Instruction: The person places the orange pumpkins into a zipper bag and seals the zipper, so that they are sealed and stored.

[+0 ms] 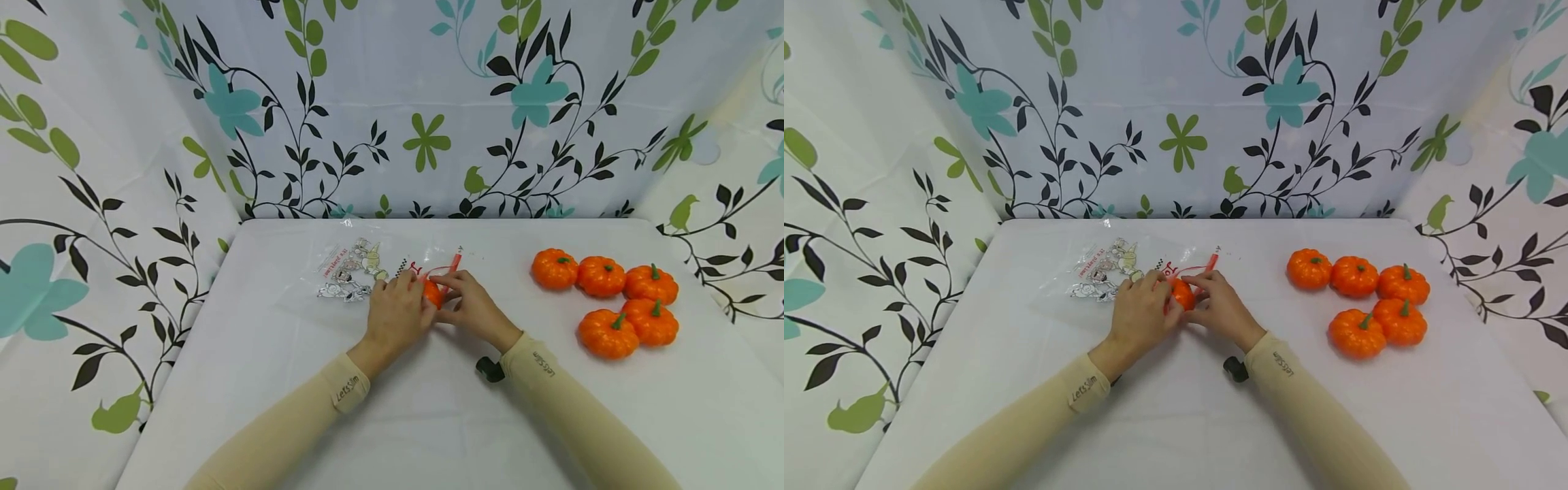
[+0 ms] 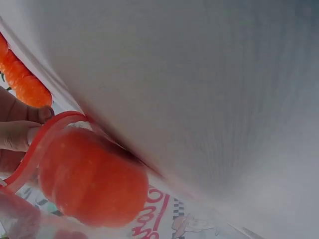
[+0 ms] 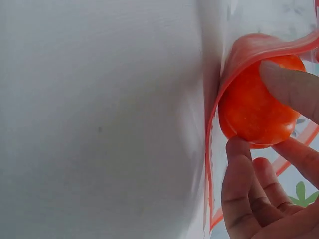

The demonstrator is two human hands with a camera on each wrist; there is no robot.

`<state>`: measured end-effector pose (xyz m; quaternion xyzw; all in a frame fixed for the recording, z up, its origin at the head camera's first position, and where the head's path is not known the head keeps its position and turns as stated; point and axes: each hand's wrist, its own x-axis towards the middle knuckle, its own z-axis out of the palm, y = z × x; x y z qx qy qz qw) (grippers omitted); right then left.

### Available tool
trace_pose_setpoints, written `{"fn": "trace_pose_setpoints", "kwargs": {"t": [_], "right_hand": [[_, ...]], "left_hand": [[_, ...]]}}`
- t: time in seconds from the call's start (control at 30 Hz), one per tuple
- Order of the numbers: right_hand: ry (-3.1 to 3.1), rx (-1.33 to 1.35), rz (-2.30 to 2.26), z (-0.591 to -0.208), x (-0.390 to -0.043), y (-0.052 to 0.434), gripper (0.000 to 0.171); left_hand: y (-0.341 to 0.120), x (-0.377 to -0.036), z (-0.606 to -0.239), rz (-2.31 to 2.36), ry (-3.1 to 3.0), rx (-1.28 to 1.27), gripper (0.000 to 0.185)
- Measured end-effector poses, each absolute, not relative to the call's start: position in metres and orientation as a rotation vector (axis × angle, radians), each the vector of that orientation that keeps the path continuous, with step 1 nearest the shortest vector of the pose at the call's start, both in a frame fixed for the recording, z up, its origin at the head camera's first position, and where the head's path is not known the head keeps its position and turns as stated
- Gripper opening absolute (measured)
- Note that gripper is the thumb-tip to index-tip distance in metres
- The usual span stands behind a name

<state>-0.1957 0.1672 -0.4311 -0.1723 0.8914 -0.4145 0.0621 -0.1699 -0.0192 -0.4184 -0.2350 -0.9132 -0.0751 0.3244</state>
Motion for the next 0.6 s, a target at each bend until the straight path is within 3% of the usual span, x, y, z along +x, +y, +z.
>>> {"fn": "trace_pose_setpoints", "kwargs": {"t": [0.27,0.6], "right_hand": [[2.644,-0.542,-1.348,-0.4323,-0.1965,0.1630,0.068],[2.518,-0.604,-1.474,-0.4346,-0.2027,0.1569,0.039]], "left_hand": [[-0.0152,-0.1666,-0.4191,-0.220,-2.377,-0.646,0.021],[-0.0118,-0.1644,-0.4174,-0.258,-2.357,-0.664,0.017]]}}
